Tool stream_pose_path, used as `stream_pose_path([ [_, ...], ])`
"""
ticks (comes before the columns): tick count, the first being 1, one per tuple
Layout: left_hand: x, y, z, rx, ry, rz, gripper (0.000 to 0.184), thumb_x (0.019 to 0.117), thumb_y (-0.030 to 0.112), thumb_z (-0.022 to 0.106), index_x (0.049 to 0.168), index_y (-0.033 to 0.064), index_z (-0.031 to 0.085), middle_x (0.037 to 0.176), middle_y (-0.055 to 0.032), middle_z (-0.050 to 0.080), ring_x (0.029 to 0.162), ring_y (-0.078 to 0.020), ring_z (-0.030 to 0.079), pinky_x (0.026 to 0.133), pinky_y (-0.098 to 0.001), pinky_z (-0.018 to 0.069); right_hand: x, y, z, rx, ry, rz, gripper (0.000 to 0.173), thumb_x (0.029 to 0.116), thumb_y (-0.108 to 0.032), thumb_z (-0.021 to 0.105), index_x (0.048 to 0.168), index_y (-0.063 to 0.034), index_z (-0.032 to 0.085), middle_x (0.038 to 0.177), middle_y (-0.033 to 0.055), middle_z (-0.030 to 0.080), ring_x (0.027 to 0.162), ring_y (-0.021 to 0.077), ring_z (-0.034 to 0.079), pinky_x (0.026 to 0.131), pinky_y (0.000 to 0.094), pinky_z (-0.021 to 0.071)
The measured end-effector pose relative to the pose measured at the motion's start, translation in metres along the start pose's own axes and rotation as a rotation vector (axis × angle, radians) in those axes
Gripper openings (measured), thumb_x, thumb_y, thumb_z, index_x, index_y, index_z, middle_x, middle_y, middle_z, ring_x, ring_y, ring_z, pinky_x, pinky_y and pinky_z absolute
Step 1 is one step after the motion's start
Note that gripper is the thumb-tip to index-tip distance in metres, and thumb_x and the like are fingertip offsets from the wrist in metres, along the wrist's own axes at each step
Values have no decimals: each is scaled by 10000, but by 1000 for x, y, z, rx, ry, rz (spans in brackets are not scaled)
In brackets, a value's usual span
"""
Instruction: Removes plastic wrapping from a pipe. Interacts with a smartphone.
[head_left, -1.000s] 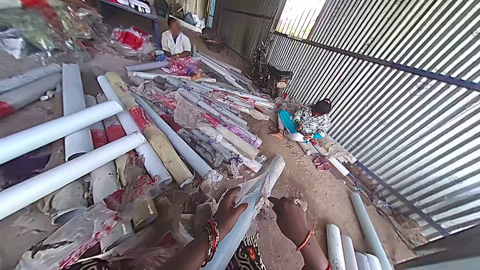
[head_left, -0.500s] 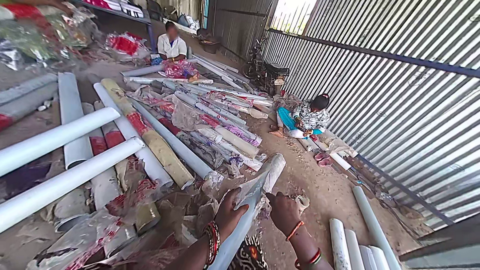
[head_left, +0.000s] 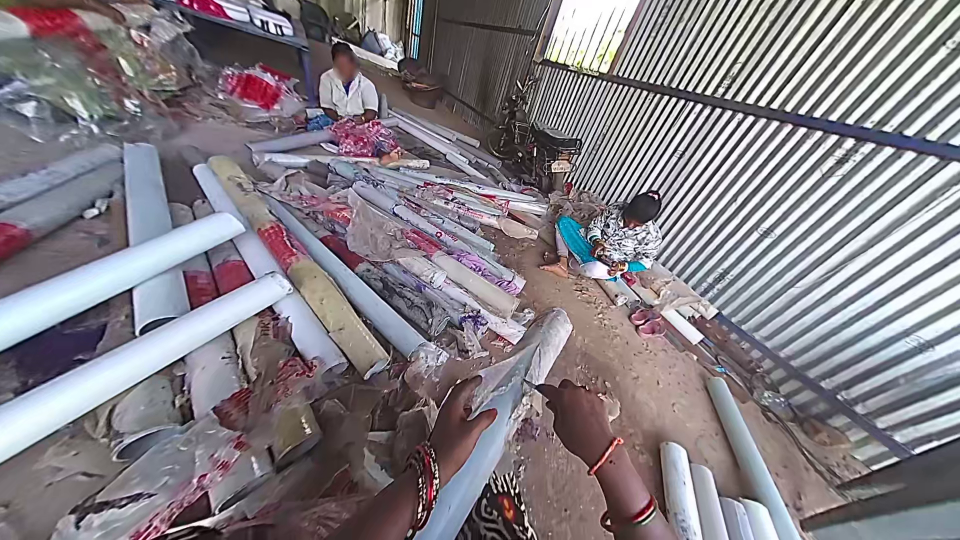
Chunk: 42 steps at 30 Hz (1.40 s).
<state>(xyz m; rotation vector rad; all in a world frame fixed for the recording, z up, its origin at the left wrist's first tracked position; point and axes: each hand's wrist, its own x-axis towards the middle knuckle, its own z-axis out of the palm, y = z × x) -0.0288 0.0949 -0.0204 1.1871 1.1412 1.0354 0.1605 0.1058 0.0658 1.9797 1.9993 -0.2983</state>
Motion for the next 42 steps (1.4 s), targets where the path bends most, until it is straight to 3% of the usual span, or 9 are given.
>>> stream_pose_path([
  [12,-3,-1,5,-1,4,29,643,910,18,691,1487,-82,425,1571,-281,375,1381,-333,488,1088,-401,467,26,-12,1,24,18,18,444,1061,-179,479,1491,-270,546,1368,230,599,1188,441,622,937,620,499],
  [20,0,-3,-1,-22,9,2,644,918,12,685,1496,-78,415,1572,-284,366,1369,-336,490,1084,-406,464,-2,-3,-9,28,-9,-8,416,1063,-177,475,1456,-252,587,1330,212,631,1177,418,636,936,613,499],
  [27,-2,1,3,-37,17,2,639,910,-12,689,1488,-77,424,1570,-286,373,1378,-341,489,1089,-406,465,9,-8,3,9,-5,42,446,1053,-168,494,1486,-252,552,1354,247,602,1176,447,625,939,615,494],
  [32,-2,-1,4,-11,14,31,640,912,-1,688,1488,-85,421,1572,-289,372,1382,-347,490,1094,-412,465,26,6,2,112,52,21,436,1066,-181,469,1484,-269,555,1352,211,617,1183,420,631,940,615,497],
  [35,-2,0,3,-35,30,25,631,911,-13,683,1483,-84,426,1564,-288,378,1368,-351,499,1084,-415,473,13,11,3,202,85,-20,416,1080,-189,450,1477,-222,568,1311,222,643,1155,424,645,946,615,491],
  [42,-2,3,1,-53,45,-17,593,940,-25,665,1483,-74,432,1561,-274,394,1307,-322,548,1060,-390,482,-31,-10,12,100,39,-28,436,1053,-153,493,1467,-256,581,1296,236,636,1105,439,658,884,600,520],
])
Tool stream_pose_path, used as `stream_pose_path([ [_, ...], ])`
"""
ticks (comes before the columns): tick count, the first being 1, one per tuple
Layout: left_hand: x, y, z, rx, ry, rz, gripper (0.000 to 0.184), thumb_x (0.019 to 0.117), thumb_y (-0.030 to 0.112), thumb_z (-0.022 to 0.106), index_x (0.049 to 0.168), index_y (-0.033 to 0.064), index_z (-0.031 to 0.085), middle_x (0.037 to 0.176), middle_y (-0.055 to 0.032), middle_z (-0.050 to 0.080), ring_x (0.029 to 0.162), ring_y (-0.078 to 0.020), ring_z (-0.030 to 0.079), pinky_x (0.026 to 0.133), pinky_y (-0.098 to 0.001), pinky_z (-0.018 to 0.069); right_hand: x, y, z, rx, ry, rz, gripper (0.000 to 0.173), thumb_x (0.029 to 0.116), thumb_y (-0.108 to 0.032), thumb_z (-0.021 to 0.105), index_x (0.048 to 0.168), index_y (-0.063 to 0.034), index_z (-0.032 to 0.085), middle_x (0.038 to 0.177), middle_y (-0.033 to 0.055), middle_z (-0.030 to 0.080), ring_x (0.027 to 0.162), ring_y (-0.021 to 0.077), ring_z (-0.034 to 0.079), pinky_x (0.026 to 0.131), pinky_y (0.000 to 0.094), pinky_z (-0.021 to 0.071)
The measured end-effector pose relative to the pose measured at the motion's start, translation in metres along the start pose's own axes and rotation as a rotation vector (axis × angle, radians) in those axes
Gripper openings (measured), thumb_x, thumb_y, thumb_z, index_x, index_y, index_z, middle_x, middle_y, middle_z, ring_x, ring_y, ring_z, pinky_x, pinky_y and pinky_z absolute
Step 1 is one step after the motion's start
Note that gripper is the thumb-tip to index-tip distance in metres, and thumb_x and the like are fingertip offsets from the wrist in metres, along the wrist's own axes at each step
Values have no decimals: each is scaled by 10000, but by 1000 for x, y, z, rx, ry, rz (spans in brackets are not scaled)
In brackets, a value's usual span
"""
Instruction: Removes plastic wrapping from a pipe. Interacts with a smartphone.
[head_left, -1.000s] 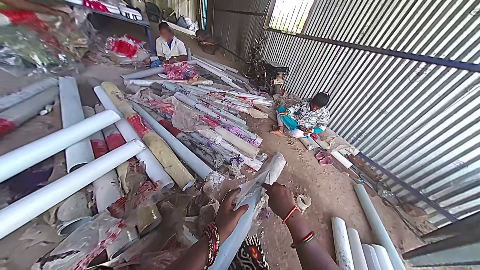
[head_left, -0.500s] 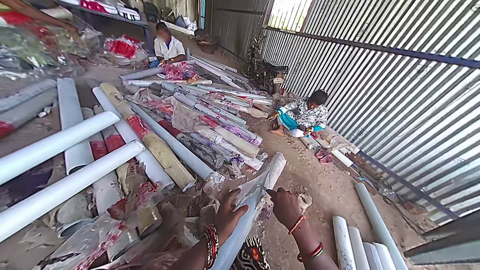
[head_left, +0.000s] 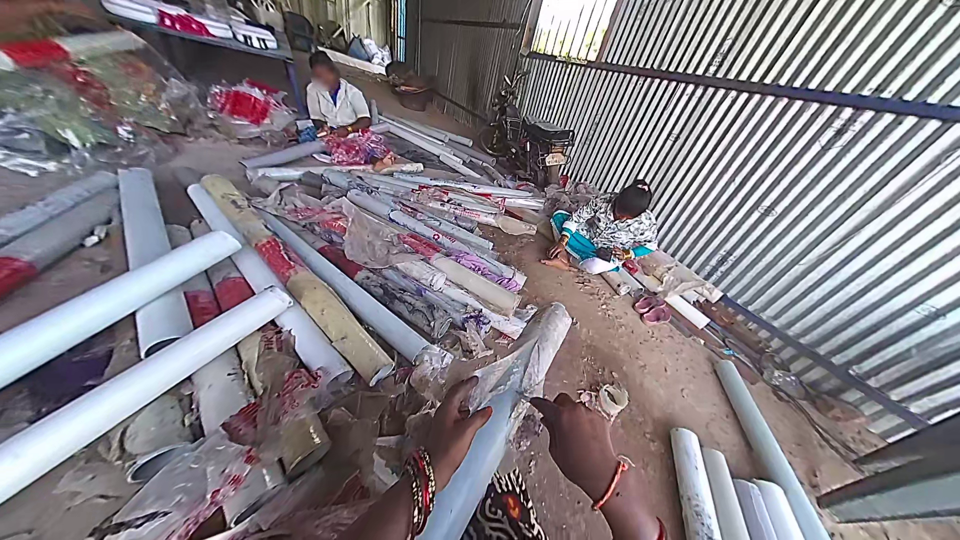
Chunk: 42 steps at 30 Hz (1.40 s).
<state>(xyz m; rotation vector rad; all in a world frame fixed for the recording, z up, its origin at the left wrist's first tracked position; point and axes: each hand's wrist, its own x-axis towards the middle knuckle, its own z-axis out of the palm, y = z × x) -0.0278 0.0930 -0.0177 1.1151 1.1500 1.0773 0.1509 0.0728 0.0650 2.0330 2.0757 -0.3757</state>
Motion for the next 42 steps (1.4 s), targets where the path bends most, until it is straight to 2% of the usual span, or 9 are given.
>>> stream_pose_path([
  [6,-2,0,3,72,-28,55,601,921,-9,683,1470,-83,449,1565,-277,388,1384,-343,490,1101,-414,460,15,-7,-1,-64,-54,25,450,1059,-152,472,1487,-262,553,1356,230,602,1165,435,631,921,596,508],
  [11,1,-3,2,112,-12,76,620,913,22,695,1474,-74,448,1572,-277,380,1387,-348,485,1093,-425,462,37,0,3,-3,6,-33,459,1041,-140,495,1473,-277,570,1336,239,611,1151,446,633,919,611,504],
  [13,1,-4,2,95,-9,72,627,909,23,695,1476,-75,445,1570,-277,380,1376,-341,495,1085,-417,468,51,7,3,93,43,-77,425,1057,-160,474,1459,-241,586,1307,227,636,1152,432,643,932,617,501],
  [16,-1,-4,0,90,-16,63,633,913,25,700,1483,-63,442,1582,-266,371,1390,-330,488,1099,-409,465,76,27,1,335,39,-207,360,1061,-143,487,1381,-98,646,1261,214,690,1169,391,655,1012,607,465],
  [18,-2,-3,0,81,-19,58,629,915,21,698,1483,-65,441,1577,-267,377,1382,-334,497,1095,-411,470,79,35,-7,404,-13,-247,341,1058,-137,494,1343,-52,660,1178,209,701,1060,342,662,964,546,474],
  [23,0,-2,-2,21,-8,14,616,927,-4,678,1486,-79,429,1564,-284,386,1333,-348,525,1071,-408,476,26,13,-27,98,-54,-108,375,1070,-184,475,1412,-173,628,1274,198,683,1192,407,639,979,632,468],
  [27,0,2,-1,-3,0,-5,612,936,-15,667,1491,-78,419,1562,-286,386,1322,-331,526,1072,-395,463,4,1,-16,-4,-39,-78,389,1061,-177,485,1426,-212,616,1262,233,653,1129,435,651,907,620,505],
  [36,-3,2,5,72,-8,40,613,918,-1,692,1474,-78,447,1566,-285,385,1374,-356,497,1098,-421,459,16,-8,-5,-56,-63,-32,420,1047,-144,488,1440,-240,598,1328,237,616,1152,444,638,910,615,510],
  [42,-3,-1,4,81,16,66,609,908,10,701,1464,-72,467,1562,-277,397,1386,-342,487,1100,-421,455,51,3,-1,160,59,-107,388,1065,-173,472,1422,-202,621,1274,201,673,1155,404,655,941,619,497],
])
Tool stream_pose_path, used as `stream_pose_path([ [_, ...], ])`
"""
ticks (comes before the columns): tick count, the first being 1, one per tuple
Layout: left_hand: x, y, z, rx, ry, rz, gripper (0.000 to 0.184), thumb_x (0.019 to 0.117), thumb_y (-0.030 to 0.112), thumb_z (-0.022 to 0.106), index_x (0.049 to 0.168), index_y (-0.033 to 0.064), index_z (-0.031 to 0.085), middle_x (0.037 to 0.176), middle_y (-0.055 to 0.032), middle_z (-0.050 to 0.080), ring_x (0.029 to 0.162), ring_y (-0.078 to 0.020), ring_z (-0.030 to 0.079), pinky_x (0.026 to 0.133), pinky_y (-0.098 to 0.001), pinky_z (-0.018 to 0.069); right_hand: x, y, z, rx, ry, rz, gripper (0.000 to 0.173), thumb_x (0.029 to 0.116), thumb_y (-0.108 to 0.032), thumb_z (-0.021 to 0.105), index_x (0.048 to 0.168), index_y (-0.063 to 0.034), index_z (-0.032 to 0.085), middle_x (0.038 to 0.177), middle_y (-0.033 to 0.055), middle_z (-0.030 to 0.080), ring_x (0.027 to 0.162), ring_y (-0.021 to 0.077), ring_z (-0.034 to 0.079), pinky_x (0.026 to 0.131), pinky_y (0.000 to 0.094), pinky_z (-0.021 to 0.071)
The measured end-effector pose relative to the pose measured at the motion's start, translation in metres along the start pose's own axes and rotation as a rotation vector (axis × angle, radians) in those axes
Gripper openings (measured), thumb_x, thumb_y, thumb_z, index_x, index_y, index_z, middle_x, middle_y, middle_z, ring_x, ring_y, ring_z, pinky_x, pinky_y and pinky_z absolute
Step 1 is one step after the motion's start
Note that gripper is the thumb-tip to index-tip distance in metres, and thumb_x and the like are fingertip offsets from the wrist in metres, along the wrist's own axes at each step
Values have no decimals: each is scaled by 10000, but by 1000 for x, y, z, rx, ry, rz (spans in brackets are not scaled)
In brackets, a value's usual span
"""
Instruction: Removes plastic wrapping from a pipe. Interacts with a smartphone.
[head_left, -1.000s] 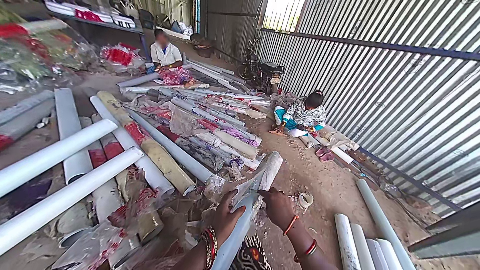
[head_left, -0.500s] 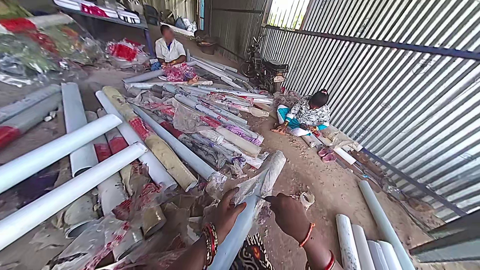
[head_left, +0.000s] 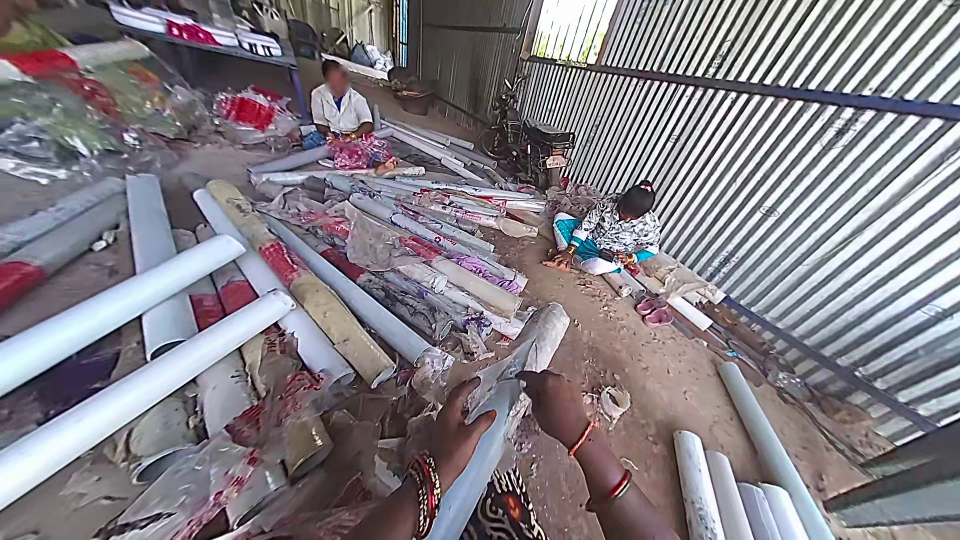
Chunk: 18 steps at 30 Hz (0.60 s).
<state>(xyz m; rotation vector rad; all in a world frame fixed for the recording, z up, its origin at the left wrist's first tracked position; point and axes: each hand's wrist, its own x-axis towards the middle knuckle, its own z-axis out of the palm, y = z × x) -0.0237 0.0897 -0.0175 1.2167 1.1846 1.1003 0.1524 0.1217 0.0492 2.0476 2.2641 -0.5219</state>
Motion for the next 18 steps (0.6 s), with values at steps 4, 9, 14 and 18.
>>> stream_pose_path([
  [4,-1,-3,0,39,-12,18,611,899,23,709,1456,-77,478,1558,-277,407,1409,-345,465,1124,-433,434,42,25,-11,286,-44,-109,315,1061,-151,504,1298,-42,681,1166,195,703,1046,324,665,949,540,483],
  [9,3,-4,-4,-35,6,-34,612,914,7,694,1472,-69,454,1564,-272,397,1373,-341,500,1096,-424,460,18,5,-24,7,-106,-160,335,1059,-167,500,1336,-94,674,1231,210,699,1158,401,653,978,636,462],
  [14,4,-3,-6,-130,28,-86,604,922,-24,675,1476,-78,440,1542,-284,415,1309,-322,540,1062,-399,472,-36,-17,-13,-225,-92,52,385,1063,-192,491,1430,-197,608,1299,226,641,1153,433,644,917,613,508],
  [18,3,0,-3,-107,11,-93,602,933,-16,671,1485,-66,437,1552,-277,408,1290,-324,551,1054,-408,474,-39,-11,-6,-253,-90,126,402,1063,-181,490,1452,-213,588,1317,225,632,1157,437,640,918,599,510],
])
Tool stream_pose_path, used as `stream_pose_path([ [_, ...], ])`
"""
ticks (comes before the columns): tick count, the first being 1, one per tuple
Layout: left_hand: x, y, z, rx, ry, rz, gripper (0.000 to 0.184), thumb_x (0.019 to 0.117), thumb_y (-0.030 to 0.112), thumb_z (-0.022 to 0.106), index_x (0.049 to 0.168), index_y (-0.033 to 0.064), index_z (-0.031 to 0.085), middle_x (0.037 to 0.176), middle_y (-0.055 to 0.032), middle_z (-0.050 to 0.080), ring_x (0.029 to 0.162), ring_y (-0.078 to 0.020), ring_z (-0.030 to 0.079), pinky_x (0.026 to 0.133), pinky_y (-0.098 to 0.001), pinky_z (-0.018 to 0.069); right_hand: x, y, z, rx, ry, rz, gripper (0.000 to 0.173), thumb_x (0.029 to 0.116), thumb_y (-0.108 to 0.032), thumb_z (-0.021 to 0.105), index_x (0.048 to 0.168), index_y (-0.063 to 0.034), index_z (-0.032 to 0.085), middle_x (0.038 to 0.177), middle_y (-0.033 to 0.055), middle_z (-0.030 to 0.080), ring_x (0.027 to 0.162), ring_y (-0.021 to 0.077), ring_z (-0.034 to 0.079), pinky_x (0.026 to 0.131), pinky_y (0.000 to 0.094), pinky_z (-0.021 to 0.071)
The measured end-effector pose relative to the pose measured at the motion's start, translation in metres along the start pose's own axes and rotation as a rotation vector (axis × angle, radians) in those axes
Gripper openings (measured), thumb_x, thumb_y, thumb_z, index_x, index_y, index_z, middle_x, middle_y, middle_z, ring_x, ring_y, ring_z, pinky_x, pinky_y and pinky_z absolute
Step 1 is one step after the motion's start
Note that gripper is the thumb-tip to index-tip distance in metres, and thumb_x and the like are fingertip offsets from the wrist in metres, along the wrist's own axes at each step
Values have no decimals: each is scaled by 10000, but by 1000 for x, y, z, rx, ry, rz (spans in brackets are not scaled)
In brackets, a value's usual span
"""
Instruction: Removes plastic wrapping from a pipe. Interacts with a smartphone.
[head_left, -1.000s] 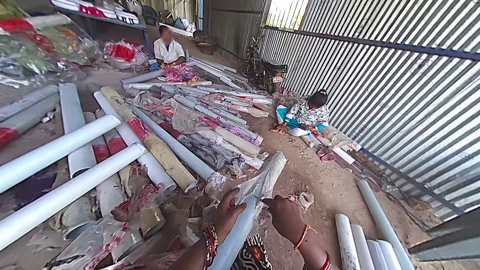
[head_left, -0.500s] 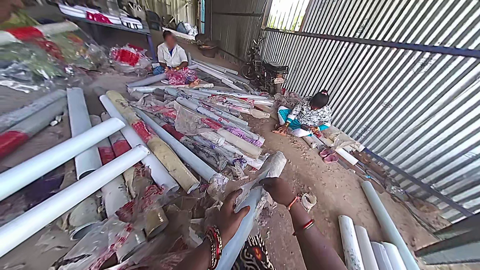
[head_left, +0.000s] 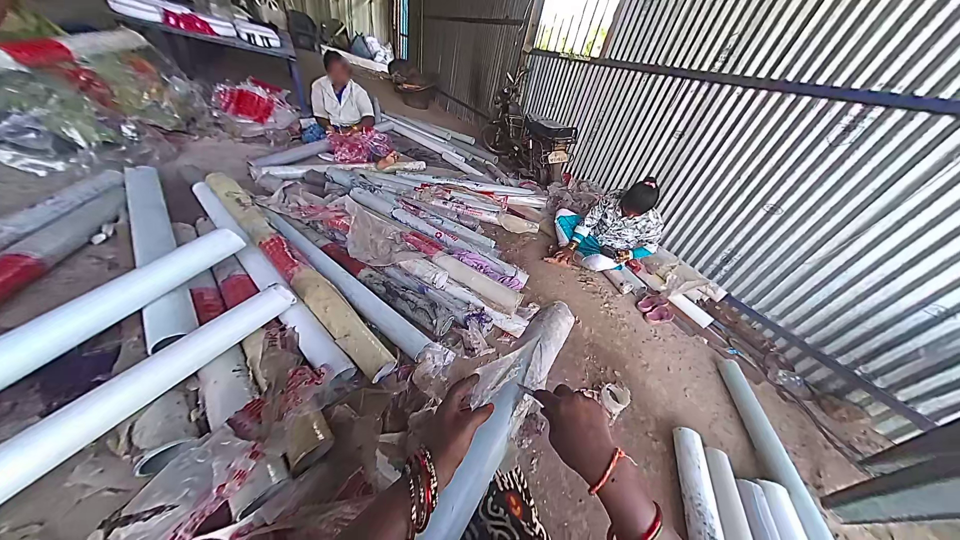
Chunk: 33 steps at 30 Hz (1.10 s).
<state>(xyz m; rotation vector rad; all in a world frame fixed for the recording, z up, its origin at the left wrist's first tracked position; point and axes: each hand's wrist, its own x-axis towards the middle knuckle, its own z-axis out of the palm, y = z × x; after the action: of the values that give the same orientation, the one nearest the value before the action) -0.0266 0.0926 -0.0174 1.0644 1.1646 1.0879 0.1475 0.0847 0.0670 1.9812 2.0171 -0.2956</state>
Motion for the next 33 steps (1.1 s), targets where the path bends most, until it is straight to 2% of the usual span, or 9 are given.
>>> stream_pose_path([
  [3,-2,3,4,-2,-6,3,600,928,-32,673,1480,-71,440,1554,-281,402,1291,-323,548,1053,-401,473,5,-1,0,-5,3,13,415,1061,-152,485,1459,-222,581,1328,226,623,1181,433,626,943,590,499],
  [7,-2,2,5,61,-25,40,621,916,-10,696,1479,-69,441,1570,-269,389,1377,-344,493,1101,-424,454,15,1,-3,-2,-2,-14,423,1044,-134,497,1445,-230,594,1338,219,622,1193,430,621,954,600,492],
  [12,-3,-1,6,115,-39,57,624,913,21,705,1476,-67,452,1552,-278,404,1282,-337,548,1047,-422,476,48,-7,-1,30,87,-35,404,1039,-131,504,1423,-196,610,1327,242,617,1176,452,622,928,614,501],
  [14,-6,-2,7,161,-61,83,645,900,52,712,1478,-71,454,1548,-287,407,1315,-361,526,1072,-447,460,64,-10,-14,51,58,-23,400,1024,-141,512,1403,-198,625,1355,218,615,1211,437,612,939,633,493],
  [17,-6,-3,6,134,-54,76,641,902,50,708,1479,-66,454,1557,-285,394,1315,-369,515,1059,-449,461,76,-2,-42,-10,-53,-138,342,1035,-170,508,1335,-145,672,1336,195,652,1243,422,606,956,670,465],
  [20,-5,-3,4,77,-54,71,643,900,21,700,1482,-74,442,1569,-288,373,1352,-367,500,1078,-434,466,57,-3,-50,-114,-87,-152,338,1018,-116,525,1324,-119,668,1321,208,654,1232,430,608,940,664,472],
  [25,1,-2,-1,0,-15,20,627,916,-29,679,1486,-86,424,1554,-295,387,1283,-327,543,1047,-395,473,12,0,-40,-123,-52,-60,389,1050,-135,499,1419,-187,611,1335,241,613,1186,444,620,924,617,496],
  [30,0,0,2,-12,-17,22,613,921,-33,671,1481,-86,428,1540,-300,395,1224,-303,571,1014,-379,488,16,13,-15,-79,-5,-35,411,1051,-129,491,1438,-216,602,1338,251,607,1176,452,621,933,609,492],
  [33,-1,1,3,-7,-25,5,617,923,-32,679,1484,-80,428,1548,-303,389,1269,-324,551,1043,-398,474,20,19,-12,-55,9,-42,400,1051,-143,500,1426,-221,616,1329,241,619,1184,446,620,939,616,489],
])
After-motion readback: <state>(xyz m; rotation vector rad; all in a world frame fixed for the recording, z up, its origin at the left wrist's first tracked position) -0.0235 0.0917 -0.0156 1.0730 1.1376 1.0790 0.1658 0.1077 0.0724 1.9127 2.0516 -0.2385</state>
